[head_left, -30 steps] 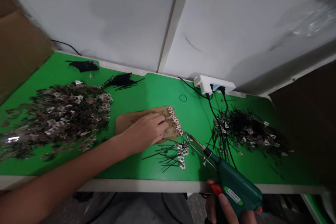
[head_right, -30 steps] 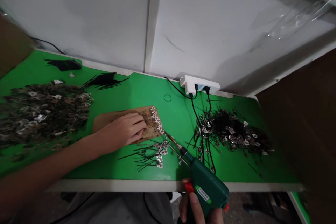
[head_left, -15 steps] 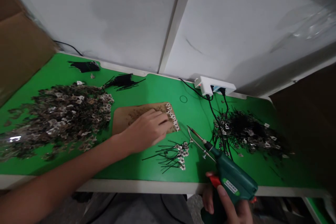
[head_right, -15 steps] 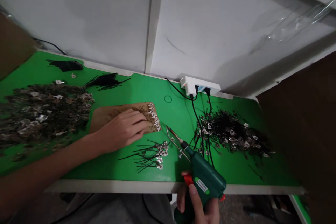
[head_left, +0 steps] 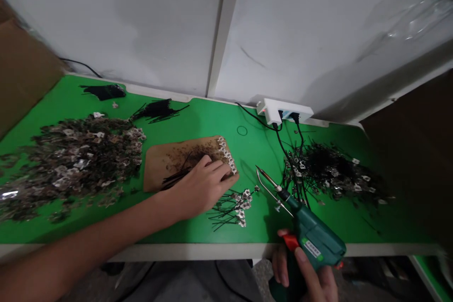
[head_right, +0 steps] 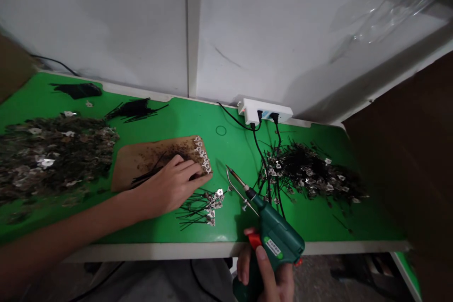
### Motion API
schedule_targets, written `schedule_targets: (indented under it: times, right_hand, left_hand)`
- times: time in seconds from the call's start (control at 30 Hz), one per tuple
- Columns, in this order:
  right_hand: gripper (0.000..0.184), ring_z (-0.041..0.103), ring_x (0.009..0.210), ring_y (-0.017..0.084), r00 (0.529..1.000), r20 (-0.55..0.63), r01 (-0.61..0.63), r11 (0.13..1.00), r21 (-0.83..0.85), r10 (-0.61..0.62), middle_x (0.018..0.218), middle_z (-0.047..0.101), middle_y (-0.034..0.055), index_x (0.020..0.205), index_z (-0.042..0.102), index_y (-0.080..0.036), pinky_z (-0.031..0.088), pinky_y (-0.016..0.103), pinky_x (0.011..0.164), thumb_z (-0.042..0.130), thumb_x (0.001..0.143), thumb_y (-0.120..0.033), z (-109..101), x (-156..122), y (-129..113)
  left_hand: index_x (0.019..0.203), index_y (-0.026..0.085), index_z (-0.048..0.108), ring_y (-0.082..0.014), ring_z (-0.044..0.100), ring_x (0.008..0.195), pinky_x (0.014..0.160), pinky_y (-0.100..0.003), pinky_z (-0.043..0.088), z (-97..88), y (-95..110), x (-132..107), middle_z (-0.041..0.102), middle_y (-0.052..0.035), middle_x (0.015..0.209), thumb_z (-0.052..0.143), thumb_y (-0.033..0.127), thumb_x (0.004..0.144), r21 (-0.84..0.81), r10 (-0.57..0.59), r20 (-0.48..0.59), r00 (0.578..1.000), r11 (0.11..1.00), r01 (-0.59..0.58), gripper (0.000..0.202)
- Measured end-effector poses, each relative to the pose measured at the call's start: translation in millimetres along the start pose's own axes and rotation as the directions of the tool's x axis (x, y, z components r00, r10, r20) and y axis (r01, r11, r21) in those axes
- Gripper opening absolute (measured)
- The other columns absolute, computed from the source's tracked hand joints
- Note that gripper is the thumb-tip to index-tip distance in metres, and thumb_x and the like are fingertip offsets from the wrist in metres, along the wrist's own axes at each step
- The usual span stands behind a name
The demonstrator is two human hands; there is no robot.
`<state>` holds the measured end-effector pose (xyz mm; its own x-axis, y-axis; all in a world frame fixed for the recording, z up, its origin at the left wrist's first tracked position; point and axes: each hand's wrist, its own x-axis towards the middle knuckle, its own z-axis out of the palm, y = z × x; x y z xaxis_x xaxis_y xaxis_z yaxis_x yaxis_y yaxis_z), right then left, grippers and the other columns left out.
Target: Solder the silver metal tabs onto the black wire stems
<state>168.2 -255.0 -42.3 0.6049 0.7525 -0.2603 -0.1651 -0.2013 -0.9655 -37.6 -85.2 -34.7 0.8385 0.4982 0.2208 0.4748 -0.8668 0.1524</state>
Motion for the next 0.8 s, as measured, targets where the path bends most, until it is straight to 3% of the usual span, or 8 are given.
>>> schedule_targets:
  times: [0.17, 0.4, 0.53, 0.67, 0.8]
  right_hand:
    - [0.022, 0.042, 0.038, 0.013, 1.000, -0.016, 0.002, 0.999, 0.042, -0.001, 0.047, 0.053, -0.0040, 0.081, 0.063, -0.021, 0.032, 0.028, 0.043, 0.075, 0.082, -0.039, -10.6, 3.1, 7.6]
    - [0.022, 0.044, 0.039, 0.014, 0.998, -0.006, -0.059, 0.994, 0.094, 0.060, 0.042, 0.052, -0.0037, 0.076, 0.061, -0.022, 0.031, 0.027, 0.045, 0.078, 0.080, -0.036, -10.0, 2.4, 6.8]
    - [0.020, 0.044, 0.039, 0.014, 0.998, 0.009, -0.068, 0.993, 0.095, 0.068, 0.045, 0.054, -0.0036, 0.088, 0.066, -0.021, 0.032, 0.028, 0.045, 0.077, 0.081, -0.036, -11.5, 2.4, 8.7]
    - [0.019, 0.043, 0.038, 0.013, 0.999, 0.009, -0.045, 0.994, 0.100, 0.045, 0.044, 0.051, -0.0045, 0.081, 0.064, -0.022, 0.032, 0.027, 0.044, 0.078, 0.080, -0.034, -11.9, 1.7, 8.6]
    - [0.020, 0.044, 0.041, 0.014, 0.999, 0.024, -0.048, 0.996, 0.073, 0.046, 0.044, 0.052, -0.0039, 0.092, 0.068, -0.021, 0.031, 0.028, 0.045, 0.076, 0.082, -0.037, -9.7, 2.4, 3.5]
  left_hand:
    - [0.131, 0.013, 0.060, -0.0232, 0.055, 0.091, 0.077, -0.038, 0.029, -0.8, 1.3, -0.8, 0.063, -0.0087, 0.103, 0.049, 0.012, 0.097, -0.011, -0.030, 0.028, 0.999, 0.999, 0.030, 0.036]
    - [0.131, 0.014, 0.059, -0.0216, 0.057, 0.091, 0.078, -0.038, 0.030, -2.2, 0.4, -2.5, 0.065, -0.0085, 0.106, 0.049, 0.012, 0.098, -0.026, -0.067, 0.041, 0.997, 0.997, 0.068, 0.035]
    - [0.129, 0.015, 0.061, -0.0214, 0.057, 0.091, 0.077, -0.038, 0.030, -2.1, -0.5, -3.7, 0.065, -0.0076, 0.105, 0.049, 0.012, 0.098, -0.019, -0.075, 0.025, 0.997, 0.997, 0.075, 0.034]
    - [0.135, 0.019, 0.058, -0.0216, 0.057, 0.089, 0.076, -0.038, 0.029, -2.6, 0.6, -4.1, 0.065, -0.0071, 0.105, 0.049, 0.011, 0.096, -0.002, -0.077, 0.026, 0.997, 0.997, 0.077, 0.040]
    - [0.133, 0.019, 0.059, -0.0224, 0.058, 0.089, 0.076, -0.038, 0.029, -3.5, 1.0, -3.7, 0.064, -0.0074, 0.105, 0.051, 0.013, 0.096, 0.010, -0.075, 0.053, 0.996, 0.997, 0.074, 0.039]
